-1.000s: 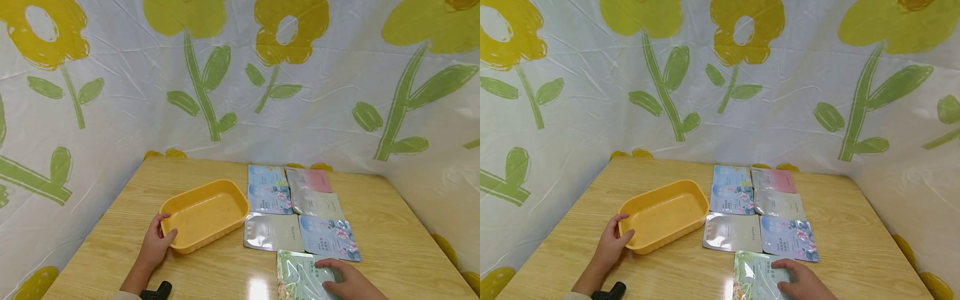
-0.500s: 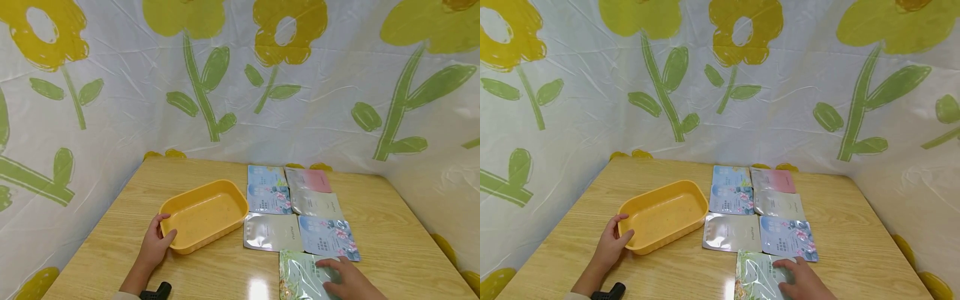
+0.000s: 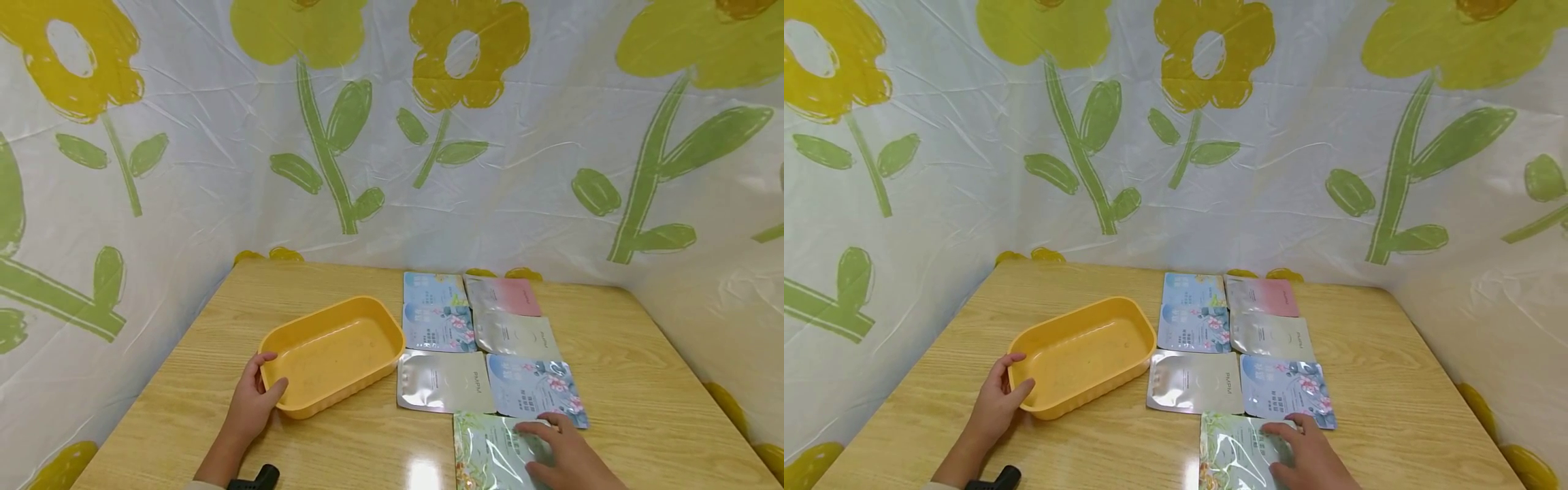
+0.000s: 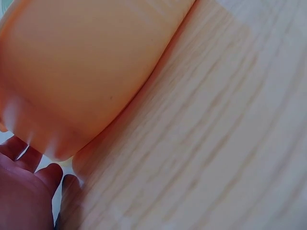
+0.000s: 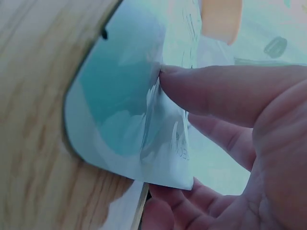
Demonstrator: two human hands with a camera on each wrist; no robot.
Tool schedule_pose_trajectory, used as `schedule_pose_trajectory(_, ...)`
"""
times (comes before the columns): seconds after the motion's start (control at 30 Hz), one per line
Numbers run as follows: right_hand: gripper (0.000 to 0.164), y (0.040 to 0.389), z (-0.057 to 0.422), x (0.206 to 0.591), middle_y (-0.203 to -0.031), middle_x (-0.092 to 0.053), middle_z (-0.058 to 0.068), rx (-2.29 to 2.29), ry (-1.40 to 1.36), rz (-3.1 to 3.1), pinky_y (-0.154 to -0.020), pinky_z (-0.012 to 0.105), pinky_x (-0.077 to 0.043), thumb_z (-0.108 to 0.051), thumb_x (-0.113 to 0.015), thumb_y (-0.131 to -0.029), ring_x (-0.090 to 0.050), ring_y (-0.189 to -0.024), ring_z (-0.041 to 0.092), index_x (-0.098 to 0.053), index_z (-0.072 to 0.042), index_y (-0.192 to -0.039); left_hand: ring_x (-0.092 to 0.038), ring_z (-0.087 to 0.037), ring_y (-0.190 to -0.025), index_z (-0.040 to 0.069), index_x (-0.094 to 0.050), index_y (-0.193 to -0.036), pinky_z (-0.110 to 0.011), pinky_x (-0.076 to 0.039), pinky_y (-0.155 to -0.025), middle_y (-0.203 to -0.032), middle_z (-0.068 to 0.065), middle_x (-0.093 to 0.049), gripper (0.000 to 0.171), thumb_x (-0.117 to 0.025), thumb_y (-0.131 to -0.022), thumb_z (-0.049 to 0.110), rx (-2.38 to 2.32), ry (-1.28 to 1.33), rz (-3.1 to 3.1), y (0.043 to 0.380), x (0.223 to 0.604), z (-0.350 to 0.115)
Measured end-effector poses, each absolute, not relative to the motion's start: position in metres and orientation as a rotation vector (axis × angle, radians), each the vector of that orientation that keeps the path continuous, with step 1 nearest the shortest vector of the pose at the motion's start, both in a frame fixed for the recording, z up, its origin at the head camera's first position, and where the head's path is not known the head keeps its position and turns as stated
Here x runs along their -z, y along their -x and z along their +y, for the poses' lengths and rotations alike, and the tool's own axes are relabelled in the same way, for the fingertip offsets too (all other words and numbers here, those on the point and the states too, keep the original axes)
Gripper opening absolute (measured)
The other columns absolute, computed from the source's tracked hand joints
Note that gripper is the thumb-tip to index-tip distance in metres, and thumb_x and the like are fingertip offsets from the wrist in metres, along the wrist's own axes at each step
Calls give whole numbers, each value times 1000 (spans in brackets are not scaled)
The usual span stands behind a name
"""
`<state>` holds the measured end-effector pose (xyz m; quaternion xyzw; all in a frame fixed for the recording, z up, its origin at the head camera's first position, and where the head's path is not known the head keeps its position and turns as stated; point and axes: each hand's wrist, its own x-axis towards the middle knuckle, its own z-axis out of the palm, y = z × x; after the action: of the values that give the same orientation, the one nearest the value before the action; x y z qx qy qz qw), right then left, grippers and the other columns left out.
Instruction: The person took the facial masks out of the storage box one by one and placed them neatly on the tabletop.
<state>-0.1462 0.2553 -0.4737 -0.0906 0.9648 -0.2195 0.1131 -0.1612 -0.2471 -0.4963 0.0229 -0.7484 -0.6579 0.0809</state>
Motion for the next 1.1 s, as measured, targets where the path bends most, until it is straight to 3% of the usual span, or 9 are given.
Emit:
schedule_pose_trajectory(0.23, 50, 145, 252, 473, -129, -53, 21, 573, 345, 2923, -90, 66, -44, -24, -89, -72, -50, -114, 45, -69, -17, -118, -37, -38, -134, -7, -31, -141, -11, -45, -89, -152, -27, -28, 53, -58, -96, -5, 1957, -51, -2236, 163, 496, -248)
schedule_pose_trajectory(0.5, 50, 142, 255, 479, -128, -56, 22, 558, 487, 3030, -90, 65, -45, -23, -90, -69, -52, -114, 47, -71, -13, -113, -38, -40, -133, -8, -31, -140, -12, -46, -88, -150, -29, -30, 52, -58, -95, -5, 1970, -32, -2225, 165, 498, -249)
schedule_pose_trajectory(0.87, 49, 142, 251, 472, -132, -55, 22, 589, 479, 3026, -93, 63, -45, -24, -87, -74, -53, -117, 46, -69, -10, -117, -37, -41, -135, -7, -33, -140, -11, -45, -89, -153, -29, -25, 53, -59, -95, -4, 1952, -35, -2263, 168, 496, -252)
schedule_pose_trajectory(0.97, 44, 140, 250, 467, -129, -60, 18, 683, 496, 3081, -91, 60, -48, -24, -84, -79, -57, -116, 41, -69, -8, -118, -29, -43, -141, -6, -35, -141, -23, -43, -99, -160, -28, -11, 53, -61, -96, 2, 1868, -19, -2360, 167, 492, -257)
schedule_pose_trajectory(1.1, 43, 142, 247, 457, -130, -62, 15, 754, 520, 3154, -94, 60, -46, -25, -76, -89, -55, -120, 40, -66, -4, -126, -13, -49, -145, -3, -41, -144, -56, -26, -112, -163, -27, 0, 56, -65, -97, 17, 1568, 12, -2567, 167, 482, -266)
